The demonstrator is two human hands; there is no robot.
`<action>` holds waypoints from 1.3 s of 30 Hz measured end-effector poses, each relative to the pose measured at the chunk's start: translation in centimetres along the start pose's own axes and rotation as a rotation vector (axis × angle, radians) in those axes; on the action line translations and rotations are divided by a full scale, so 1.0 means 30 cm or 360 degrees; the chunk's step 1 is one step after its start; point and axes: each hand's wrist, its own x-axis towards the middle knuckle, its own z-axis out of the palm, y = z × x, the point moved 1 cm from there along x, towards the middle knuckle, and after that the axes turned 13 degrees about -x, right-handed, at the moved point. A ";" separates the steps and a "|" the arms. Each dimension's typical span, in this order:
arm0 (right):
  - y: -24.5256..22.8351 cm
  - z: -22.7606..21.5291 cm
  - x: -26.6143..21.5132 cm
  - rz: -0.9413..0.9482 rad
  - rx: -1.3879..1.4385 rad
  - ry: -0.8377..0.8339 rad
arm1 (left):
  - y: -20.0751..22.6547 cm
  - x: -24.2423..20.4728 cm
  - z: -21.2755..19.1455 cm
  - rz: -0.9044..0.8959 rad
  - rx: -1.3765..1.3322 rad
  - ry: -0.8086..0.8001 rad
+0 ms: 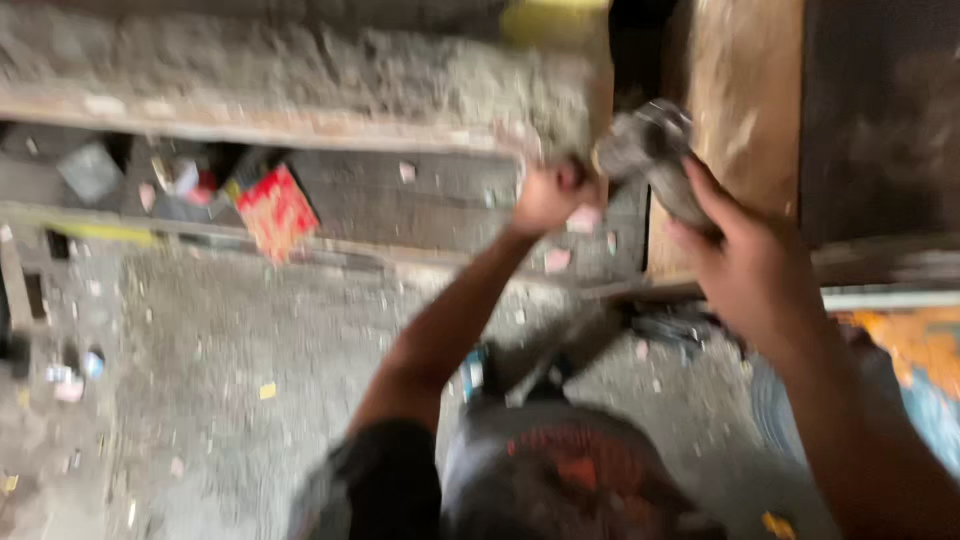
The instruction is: The person uses a hammer and a small cylindrical tool to repeatedly strike and shape the edge of a large foam piece resting on a wooden workbench. The person adjusts the tool and foam position while continuing to chip away at the foam edge.
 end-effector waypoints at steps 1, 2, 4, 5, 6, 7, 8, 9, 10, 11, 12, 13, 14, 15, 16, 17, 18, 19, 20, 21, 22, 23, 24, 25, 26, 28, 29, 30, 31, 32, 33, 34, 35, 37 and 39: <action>0.013 -0.004 0.011 -0.0163 0.0083 0.0231 | -0.005 0.042 -0.019 0.0073 0.0059 0.0039; 0.027 -0.009 0.010 0.0007 0.0195 0.0215 | 0.000 0.027 -0.031 0.0083 0.0105 0.0097; 0.057 -0.009 -0.026 0.0352 0.0420 0.0171 | 0.017 -0.002 -0.051 0.0073 0.0099 0.0217; 0.064 -0.002 -0.058 0.0372 0.0588 0.0181 | 0.031 -0.025 -0.054 0.0052 0.0048 0.0282; 0.079 0.002 -0.055 0.0373 0.0749 0.0223 | 0.047 0.006 -0.065 0.0068 -0.0001 0.0340; 0.091 0.007 -0.047 0.0372 0.0911 0.0263 | 0.065 0.035 -0.073 0.0120 -0.0028 0.0332; 0.099 0.013 -0.053 0.0390 0.0884 0.0236 | 0.082 0.032 -0.070 0.0148 -0.0059 0.0330; 0.105 0.020 -0.059 0.0408 0.0857 0.0209 | 0.095 0.025 -0.066 0.0176 -0.0090 0.0328; 0.110 0.031 -0.058 0.0421 0.0831 0.0191 | 0.104 0.025 -0.062 0.0164 -0.0125 0.0329; 0.114 0.041 -0.058 0.0443 0.0916 0.0185 | 0.110 0.023 -0.057 0.0153 -0.0160 0.0329; 0.115 0.051 -0.059 0.0468 0.1000 0.0180 | 0.114 0.022 -0.054 0.0139 -0.0196 0.0327; 0.116 0.060 -0.060 0.0494 0.1085 0.0175 | 0.115 0.021 -0.054 0.0151 -0.0165 0.0333; 0.119 0.067 -0.066 0.0522 0.1085 0.0159 | 0.113 0.017 -0.050 0.0158 -0.0137 0.0338; 0.123 0.075 -0.072 0.0550 0.1085 0.0142 | 0.109 0.014 -0.048 0.0166 -0.0110 0.0343; 0.124 0.083 -0.075 0.0575 0.1088 0.0122 | 0.106 0.013 -0.051 0.0155 -0.0100 0.0343; 0.124 0.089 -0.077 0.0556 0.1097 0.0127 | 0.103 0.011 -0.055 0.0145 -0.0090 0.0344; 0.124 0.091 -0.079 0.0537 0.1107 0.0134 | 0.103 0.007 -0.057 0.0136 -0.0079 0.0342; 0.122 0.090 -0.081 0.0517 0.1117 0.0141 | 0.104 0.003 -0.057 0.0153 -0.0077 0.0338; 0.120 0.086 -0.082 0.0522 0.1089 0.0140 | 0.104 0.002 -0.055 0.0172 -0.0077 0.0330; 0.115 0.079 -0.083 0.0527 0.1060 0.0140 | 0.103 0.001 -0.052 0.0192 -0.0077 0.0322; 0.106 0.073 -0.083 0.0532 0.1032 0.0136 | 0.100 -0.002 -0.049 0.0187 -0.0067 0.0295; 0.094 0.062 -0.085 0.0508 0.0936 0.0162 | 0.097 -0.008 -0.044 0.0182 -0.0058 0.0268; 0.079 0.054 -0.083 0.0482 0.0842 0.0188 | 0.091 -0.010 -0.042 0.0179 -0.0045 0.0241; 0.062 0.044 -0.080 0.0455 0.0749 0.0213 | 0.085 -0.012 -0.041 0.0192 -0.0028 0.0224; 0.046 0.037 -0.073 0.0398 0.0677 0.0235 | 0.076 -0.012 -0.038 0.0204 -0.0013 0.0204; 0.016 0.028 -0.050 0.0282 0.0534 0.0281 | 0.062 -0.004 -0.036 0.0245 0.0024 0.0158; 0.000 0.035 -0.028 0.0097 0.0329 0.0266 | 0.058 0.002 -0.036 0.0275 0.0045 0.0130; -0.014 0.043 -0.011 -0.0088 0.0120 0.0246 | 0.058 -0.005 -0.031 0.0306 0.0065 0.0105; -0.023 0.045 0.001 -0.0271 -0.0089 0.0224 | 0.056 -0.012 -0.029 0.0102 0.0088 0.0091; -0.024 0.051 0.008 -0.0060 -0.0193 -0.0108 | 0.057 -0.039 -0.024 -0.0119 0.0109 0.0081; -0.020 0.050 0.006 0.0154 -0.0297 -0.0439 | 0.062 -0.072 -0.019 -0.0341 0.0128 0.0067; -0.004 0.063 0.043 0.0359 -0.0411 -0.0679 | 0.062 -0.021 -0.047 -0.0080 0.0079 0.0131; 0.007 0.067 0.078 0.0350 -0.0217 -0.0463 | 0.065 0.014 -0.072 0.0182 0.0025 0.0187; 0.024 0.056 0.043 0.0367 0.0182 -0.0190 | 0.049 -0.010 -0.079 0.0309 -0.0141 0.0287; 0.016 0.046 -0.070 0.0442 0.0592 -0.0010 | 0.028 -0.132 -0.073 0.0088 -0.0323 0.0390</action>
